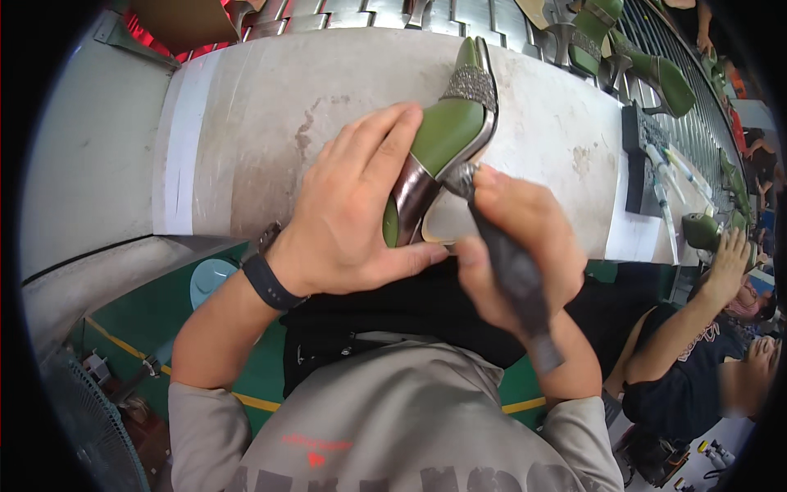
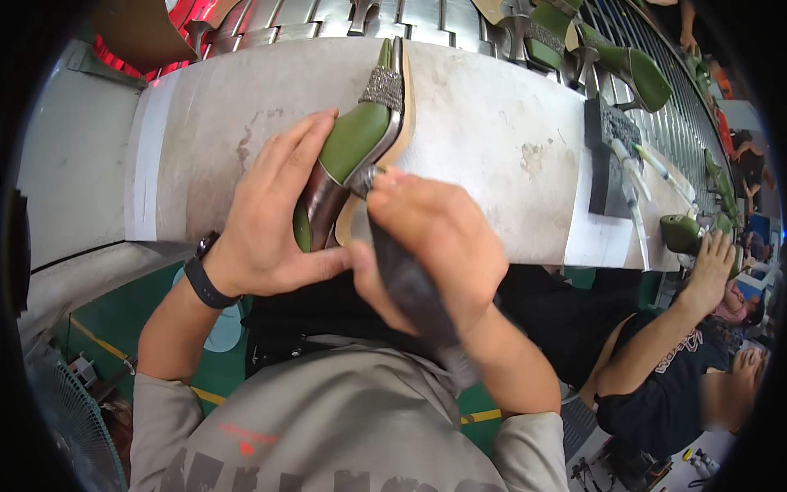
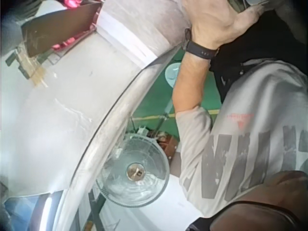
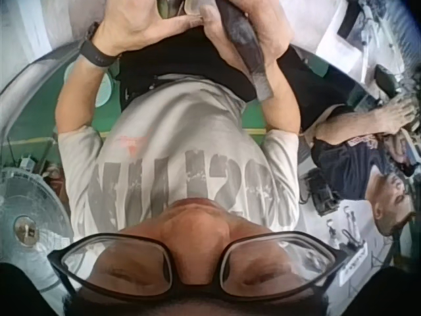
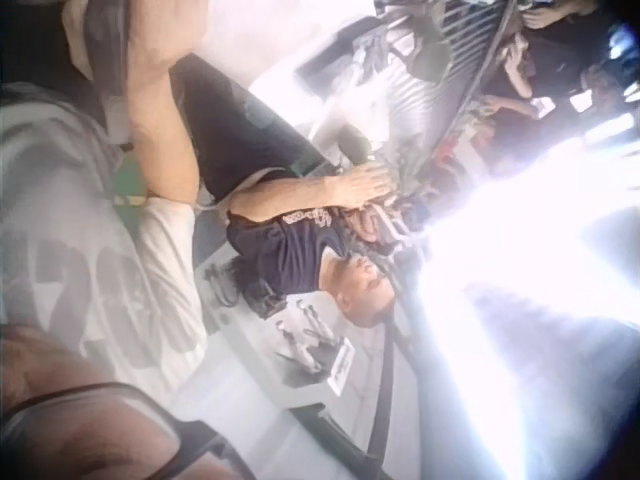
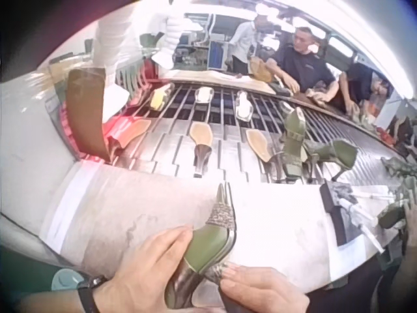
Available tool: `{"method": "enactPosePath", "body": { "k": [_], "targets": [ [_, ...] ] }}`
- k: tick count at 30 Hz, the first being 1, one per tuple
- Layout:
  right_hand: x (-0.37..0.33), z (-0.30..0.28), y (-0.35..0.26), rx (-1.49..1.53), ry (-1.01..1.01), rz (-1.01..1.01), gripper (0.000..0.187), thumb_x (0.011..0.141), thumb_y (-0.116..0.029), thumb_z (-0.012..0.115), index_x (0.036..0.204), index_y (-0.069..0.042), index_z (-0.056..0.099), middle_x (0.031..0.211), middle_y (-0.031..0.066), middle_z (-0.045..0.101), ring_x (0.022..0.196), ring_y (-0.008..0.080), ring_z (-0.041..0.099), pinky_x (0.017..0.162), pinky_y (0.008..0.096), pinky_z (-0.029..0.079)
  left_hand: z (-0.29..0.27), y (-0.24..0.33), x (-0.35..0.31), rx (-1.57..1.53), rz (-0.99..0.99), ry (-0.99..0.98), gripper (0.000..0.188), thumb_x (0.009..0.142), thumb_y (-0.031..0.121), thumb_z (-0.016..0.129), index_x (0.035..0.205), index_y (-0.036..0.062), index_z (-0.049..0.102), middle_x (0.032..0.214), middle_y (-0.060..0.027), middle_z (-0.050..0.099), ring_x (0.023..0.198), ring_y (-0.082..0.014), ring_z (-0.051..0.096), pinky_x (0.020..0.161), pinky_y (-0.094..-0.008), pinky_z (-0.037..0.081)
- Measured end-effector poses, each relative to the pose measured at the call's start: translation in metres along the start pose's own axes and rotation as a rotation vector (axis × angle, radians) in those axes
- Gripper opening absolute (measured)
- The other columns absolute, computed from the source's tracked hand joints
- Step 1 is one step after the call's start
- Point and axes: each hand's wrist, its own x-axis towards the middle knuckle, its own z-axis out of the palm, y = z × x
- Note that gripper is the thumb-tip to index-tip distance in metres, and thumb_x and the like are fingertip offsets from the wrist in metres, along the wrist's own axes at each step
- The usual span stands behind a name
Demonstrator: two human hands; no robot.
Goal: The person handles green high-heeled shoes on a production line, applying adhesive to the soles and attaching sole components by hand. They use a hammer to tap the heel and edges and use a syringe to apply adhesive between shoe layers.
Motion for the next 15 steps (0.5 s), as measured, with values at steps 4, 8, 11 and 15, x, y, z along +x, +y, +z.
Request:
{"method": "enactPosePath", "body": {
  "k": [4, 8, 11, 15],
  "targets": [
    [0.000, -0.024, -0.002, 0.194, -0.059, 0.172, 0.035, 0.083, -0.003, 0.083, 0.115, 0.006, 0.071, 0.109, 0.0209, 0.075, 0.099, 0.0308, 0.076, 0.088, 0.0374, 0.060, -0.009, 0.000, -0.003, -0.042, 0.026, -0.066, 0.111, 0.070, 0.037, 0.093, 0.157, -0.0075, 0.038, 0.152, -0.0274, 0.048, 0.136, -0.0464, 0.051, 0.114, -0.0496, 0.043],
    [-0.010, -0.047, -0.013, 0.248, 0.062, 0.539, 0.038, 0.089, -0.006, 0.081, 0.123, 0.005, 0.068, 0.117, 0.0182, 0.076, 0.106, 0.0228, 0.074, 0.094, 0.0333, 0.057, -0.015, 0.009, 0.019, -0.051, -0.032, -0.147, 0.108, 0.073, 0.037, 0.091, 0.157, -0.0078, 0.039, 0.151, -0.0290, 0.050, 0.138, -0.0448, 0.053, 0.116, -0.0460, 0.042],
    [-0.001, -0.062, -0.007, 0.372, 0.275, 0.458, 0.038, 0.095, -0.016, 0.075, 0.123, 0.007, 0.065, 0.123, 0.0255, 0.073, 0.111, 0.0281, 0.073, 0.103, 0.0382, 0.054, 0.006, 0.013, 0.048, -0.023, -0.084, -0.076, 0.105, 0.075, 0.038, 0.090, 0.153, -0.0112, 0.041, 0.144, -0.0318, 0.054, 0.134, -0.0440, 0.056, 0.115, -0.0442, 0.043],
    [0.009, -0.065, -0.002, 0.453, 0.333, 0.461, 0.039, 0.098, -0.022, 0.072, 0.121, 0.008, 0.064, 0.117, 0.0265, 0.074, 0.113, 0.0290, 0.071, 0.105, 0.0405, 0.053, 0.019, 0.015, 0.069, 0.044, -0.092, -0.091, 0.099, 0.078, 0.027, 0.084, 0.152, -0.0169, 0.036, 0.130, -0.0346, 0.061, 0.121, -0.0497, 0.060, 0.106, -0.0505, 0.047]
  ]
}}
